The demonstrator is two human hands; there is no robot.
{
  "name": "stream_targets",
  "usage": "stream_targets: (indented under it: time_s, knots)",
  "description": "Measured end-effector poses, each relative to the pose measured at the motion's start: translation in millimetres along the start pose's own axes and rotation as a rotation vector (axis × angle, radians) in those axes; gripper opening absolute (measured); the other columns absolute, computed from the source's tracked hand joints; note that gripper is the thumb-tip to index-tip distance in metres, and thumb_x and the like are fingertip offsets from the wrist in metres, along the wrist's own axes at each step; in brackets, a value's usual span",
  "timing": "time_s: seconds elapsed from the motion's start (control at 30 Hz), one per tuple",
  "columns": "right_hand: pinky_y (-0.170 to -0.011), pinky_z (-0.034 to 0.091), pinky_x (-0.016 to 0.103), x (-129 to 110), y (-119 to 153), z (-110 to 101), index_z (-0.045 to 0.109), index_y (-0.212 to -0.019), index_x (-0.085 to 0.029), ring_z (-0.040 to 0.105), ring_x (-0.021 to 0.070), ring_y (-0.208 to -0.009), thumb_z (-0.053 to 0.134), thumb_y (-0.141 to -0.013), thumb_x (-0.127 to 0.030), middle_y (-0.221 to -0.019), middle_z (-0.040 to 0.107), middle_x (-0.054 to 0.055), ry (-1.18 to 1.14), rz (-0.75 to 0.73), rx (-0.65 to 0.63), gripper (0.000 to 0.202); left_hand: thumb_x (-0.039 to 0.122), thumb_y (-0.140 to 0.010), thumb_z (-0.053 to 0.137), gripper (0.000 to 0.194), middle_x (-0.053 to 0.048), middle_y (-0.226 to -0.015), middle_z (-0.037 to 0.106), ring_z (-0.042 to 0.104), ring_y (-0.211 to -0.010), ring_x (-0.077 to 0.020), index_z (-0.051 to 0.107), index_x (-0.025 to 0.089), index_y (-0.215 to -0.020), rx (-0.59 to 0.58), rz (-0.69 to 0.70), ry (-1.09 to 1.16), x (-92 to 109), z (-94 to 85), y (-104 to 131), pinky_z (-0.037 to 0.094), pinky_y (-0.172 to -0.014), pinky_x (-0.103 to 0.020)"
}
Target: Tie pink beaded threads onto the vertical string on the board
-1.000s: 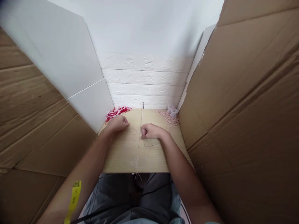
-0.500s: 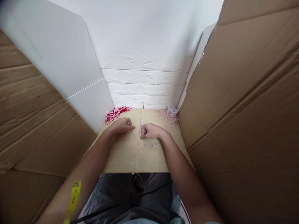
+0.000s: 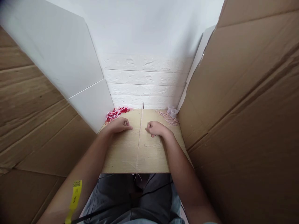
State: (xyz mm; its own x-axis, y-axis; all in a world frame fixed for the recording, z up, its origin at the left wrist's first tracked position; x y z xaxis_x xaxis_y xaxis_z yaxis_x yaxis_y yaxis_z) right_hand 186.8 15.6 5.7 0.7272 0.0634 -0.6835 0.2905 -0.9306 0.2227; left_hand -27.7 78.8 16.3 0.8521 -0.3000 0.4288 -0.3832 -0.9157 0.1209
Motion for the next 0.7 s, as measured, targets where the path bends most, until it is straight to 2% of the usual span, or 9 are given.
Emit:
stream_targets:
  time_s: [0.1,0.17,0.33,0.5,0.57,0.7]
  knots:
    - [-0.054,0.031,0.028,11,2,-11,0.054,-0.073,-0.019,0.047,0.0138,-0.048,0.06,-0.087,-0.034,-0.053,0.061,0.002,0.121,0.117,0.074,0.021,0.049,-0.068,0.076,0.031,-0.003,-0.081,0.072,0.062,-0.069,-0.0181,0.068,0.021,-0.076,-0.015,0.017,0.006,-2,1.2,-3,0.037,-0.057,-0.027]
    - [-0.054,0.03,0.029,12,1,-15,0.053,-0.068,-0.019,0.047,0.0144,-0.05,0.059,-0.088,-0.036,-0.055,0.061,0.004,0.176,0.129,0.114,0.027,0.048,-0.068,0.075,0.03,-0.003,-0.079,0.071,0.061,-0.068,-0.0176,0.069,0.021,-0.077,-0.005,0.055,0.028,3,-0.6,-1,0.037,-0.056,-0.027]
    - [-0.056,0.033,0.025,-13,-4,-15,0.051,-0.071,-0.018,0.051,0.0135,-0.063,0.055,-0.091,-0.034,-0.072,0.063,0.004,0.061,-0.11,0.289,0.027,0.044,-0.073,0.07,0.026,-0.003,-0.08,0.071,0.061,-0.069,-0.0166,0.07,0.019,-0.081,-0.028,0.17,0.176,25,-0.4,8,0.04,-0.058,-0.026]
    - [-0.047,0.038,0.023,-8,-11,14,0.051,-0.085,-0.019,0.05,0.0112,-0.049,0.056,-0.091,-0.028,-0.064,0.058,0.001,-0.199,0.003,0.037,0.012,0.041,-0.066,0.075,0.026,-0.001,-0.072,0.069,0.058,-0.062,-0.0153,0.071,0.018,-0.078,-0.155,0.168,0.215,28,11.4,9,0.037,-0.053,-0.026]
    - [-0.046,0.04,0.022,-7,-10,16,0.054,-0.086,-0.019,0.051,0.0107,-0.05,0.062,-0.086,-0.023,-0.066,0.058,0.0,-0.218,-0.014,-0.002,0.009,0.041,-0.064,0.076,0.027,-0.001,-0.07,0.068,0.057,-0.061,-0.0149,0.071,0.018,-0.077,-0.187,0.174,0.223,26,14.0,7,0.036,-0.052,-0.026]
    - [-0.045,0.04,0.02,-4,-11,16,0.059,-0.086,-0.017,0.052,0.0097,-0.056,0.071,-0.075,-0.02,-0.072,0.058,0.0,-0.208,-0.097,-0.063,0.016,0.043,-0.062,0.078,0.031,-0.001,-0.072,0.069,0.058,-0.063,-0.0148,0.072,0.018,-0.079,-0.238,0.186,0.208,21,17.3,4,0.037,-0.054,-0.025]
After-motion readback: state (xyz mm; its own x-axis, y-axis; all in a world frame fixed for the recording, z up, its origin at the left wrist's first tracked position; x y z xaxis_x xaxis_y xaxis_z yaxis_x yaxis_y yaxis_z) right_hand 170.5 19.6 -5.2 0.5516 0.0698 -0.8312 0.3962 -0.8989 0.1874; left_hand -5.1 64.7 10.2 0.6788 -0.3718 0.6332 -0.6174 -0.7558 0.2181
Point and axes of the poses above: each hand's wrist, its own y-axis away from the middle knuckle, its own z-axis out of the palm, x = y × z, the point moved 7 cm from there along -y, towards the middle knuckle
